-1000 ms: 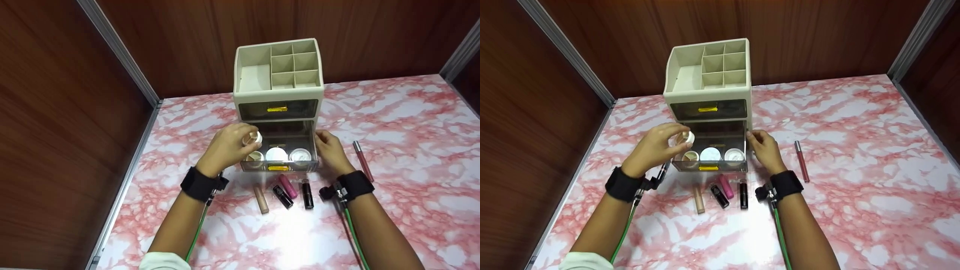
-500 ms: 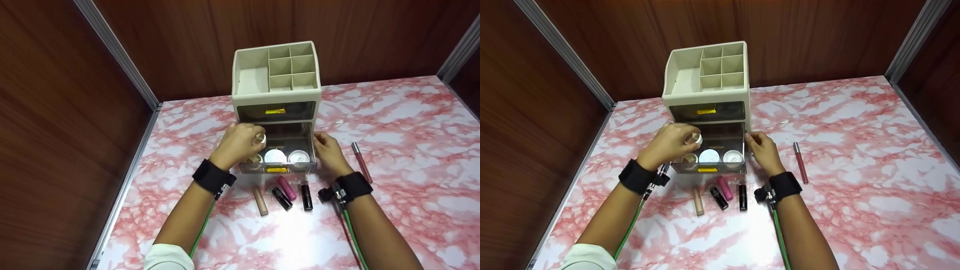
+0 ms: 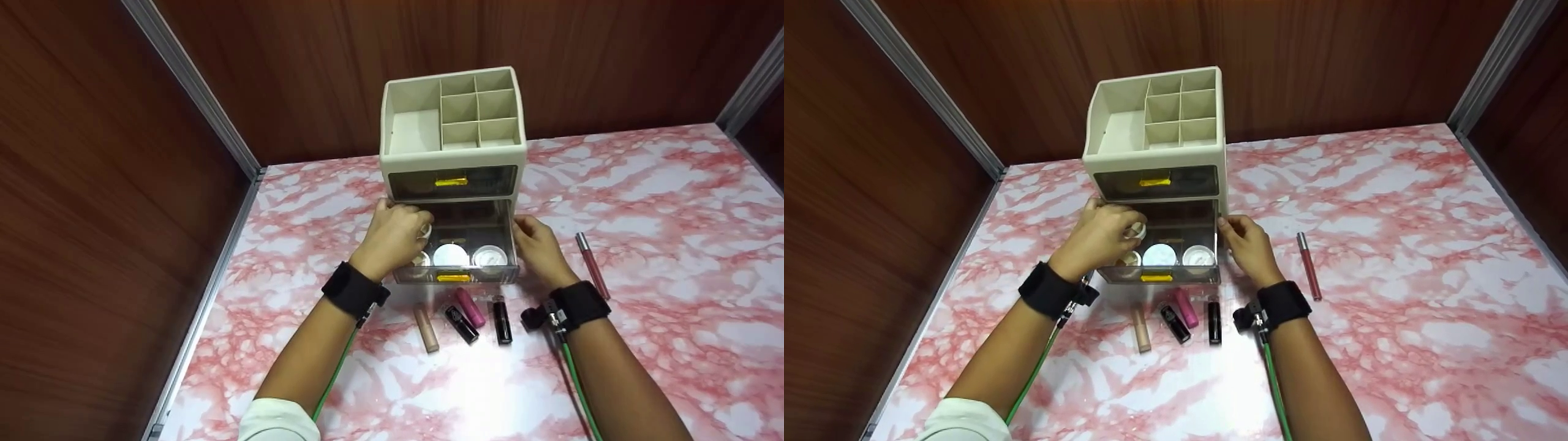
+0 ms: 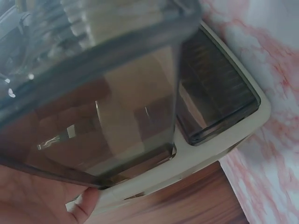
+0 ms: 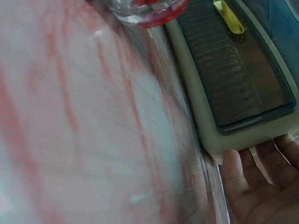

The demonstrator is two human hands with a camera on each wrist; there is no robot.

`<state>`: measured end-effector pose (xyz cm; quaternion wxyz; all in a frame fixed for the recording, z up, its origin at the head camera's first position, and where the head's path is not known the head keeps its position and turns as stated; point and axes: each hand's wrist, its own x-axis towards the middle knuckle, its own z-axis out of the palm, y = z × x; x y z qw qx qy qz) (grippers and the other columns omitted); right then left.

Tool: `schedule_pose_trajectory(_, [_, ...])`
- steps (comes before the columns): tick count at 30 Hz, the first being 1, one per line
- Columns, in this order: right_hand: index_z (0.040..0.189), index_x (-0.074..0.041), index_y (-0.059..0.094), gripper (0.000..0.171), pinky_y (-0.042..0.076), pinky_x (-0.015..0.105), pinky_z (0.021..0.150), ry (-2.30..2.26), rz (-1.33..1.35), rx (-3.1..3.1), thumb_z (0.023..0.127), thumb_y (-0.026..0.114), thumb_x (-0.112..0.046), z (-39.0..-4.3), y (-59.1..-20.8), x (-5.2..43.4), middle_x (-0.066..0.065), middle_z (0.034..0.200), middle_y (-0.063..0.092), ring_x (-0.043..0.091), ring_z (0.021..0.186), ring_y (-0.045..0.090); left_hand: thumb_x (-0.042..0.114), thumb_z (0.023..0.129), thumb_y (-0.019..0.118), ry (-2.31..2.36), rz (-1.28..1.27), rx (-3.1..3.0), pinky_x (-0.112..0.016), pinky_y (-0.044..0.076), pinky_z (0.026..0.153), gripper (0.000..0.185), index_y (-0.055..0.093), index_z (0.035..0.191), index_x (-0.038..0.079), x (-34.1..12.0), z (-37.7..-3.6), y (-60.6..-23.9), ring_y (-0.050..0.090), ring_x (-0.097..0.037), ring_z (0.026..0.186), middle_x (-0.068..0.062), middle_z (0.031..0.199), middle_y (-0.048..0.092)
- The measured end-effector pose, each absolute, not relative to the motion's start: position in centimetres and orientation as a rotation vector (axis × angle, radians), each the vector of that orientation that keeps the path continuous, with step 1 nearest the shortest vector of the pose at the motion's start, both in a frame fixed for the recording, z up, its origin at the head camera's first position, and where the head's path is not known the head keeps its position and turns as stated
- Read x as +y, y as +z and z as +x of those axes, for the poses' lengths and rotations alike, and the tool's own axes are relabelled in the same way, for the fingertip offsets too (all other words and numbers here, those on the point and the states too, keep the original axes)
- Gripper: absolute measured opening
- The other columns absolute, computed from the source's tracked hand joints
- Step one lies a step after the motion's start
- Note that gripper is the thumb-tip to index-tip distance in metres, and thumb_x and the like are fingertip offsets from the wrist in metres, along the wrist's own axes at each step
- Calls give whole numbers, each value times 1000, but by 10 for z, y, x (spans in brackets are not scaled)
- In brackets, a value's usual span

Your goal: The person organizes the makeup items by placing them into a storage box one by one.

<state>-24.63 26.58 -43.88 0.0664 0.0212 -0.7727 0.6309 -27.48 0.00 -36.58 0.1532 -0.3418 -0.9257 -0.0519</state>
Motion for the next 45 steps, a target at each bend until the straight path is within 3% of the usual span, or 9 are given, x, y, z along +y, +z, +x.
schedule_pose_trajectory(10, [123, 10, 56, 38, 51, 21, 78, 1898, 66, -2308, 103, 49, -22, -266, -472, 276, 18, 110, 63, 11, 90, 61, 21, 77, 77, -135, -970, -2748, -47, 39, 89, 20, 74, 97, 19, 2, -276, -366, 63, -18, 86, 4, 89, 69])
schedule_pose_trajectory(21, [127, 10, 52, 39, 53, 24, 81, 1991, 44, -2301, 104, 47, -20, -266, -471, 275, 21, 117, 59, 12, 93, 61, 18, 77, 77, -120, -931, -2771, -44, 41, 84, 16, 73, 92, 19, 4, -276, -367, 62, -18, 82, 3, 85, 68])
schedule_pose_trajectory(29, [126, 12, 53, 36, 54, 23, 76, 1978, 55, -2304, 104, 47, -16, -269, -474, 278, 18, 110, 61, 11, 88, 61, 18, 78, 74, -108, -959, -2749, -44, 43, 78, 18, 73, 96, 18, 3, -275, -368, 63, -20, 85, 2, 87, 68])
schedule_pose_trajectory(38, [125, 10, 55, 39, 53, 24, 78, 1936, 64, -2308, 104, 48, -22, -266, -473, 277, 16, 109, 62, 14, 90, 61, 30, 87, 68, -114, -966, -2765, -44, 44, 81, 14, 71, 93, 18, 3, -276, -368, 61, -20, 86, 1, 87, 65])
schedule_pose_trajectory(45, [124, 10, 55, 38, 52, 22, 77, 1932, 81, -2297, 104, 48, -21, -265, -471, 276, 15, 107, 63, 12, 88, 61, 20, 92, 64, -407, -1050, -2617, -37, 48, 87, 14, 72, 100, 11, -9, -270, -370, 62, -21, 99, 0, 101, 68])
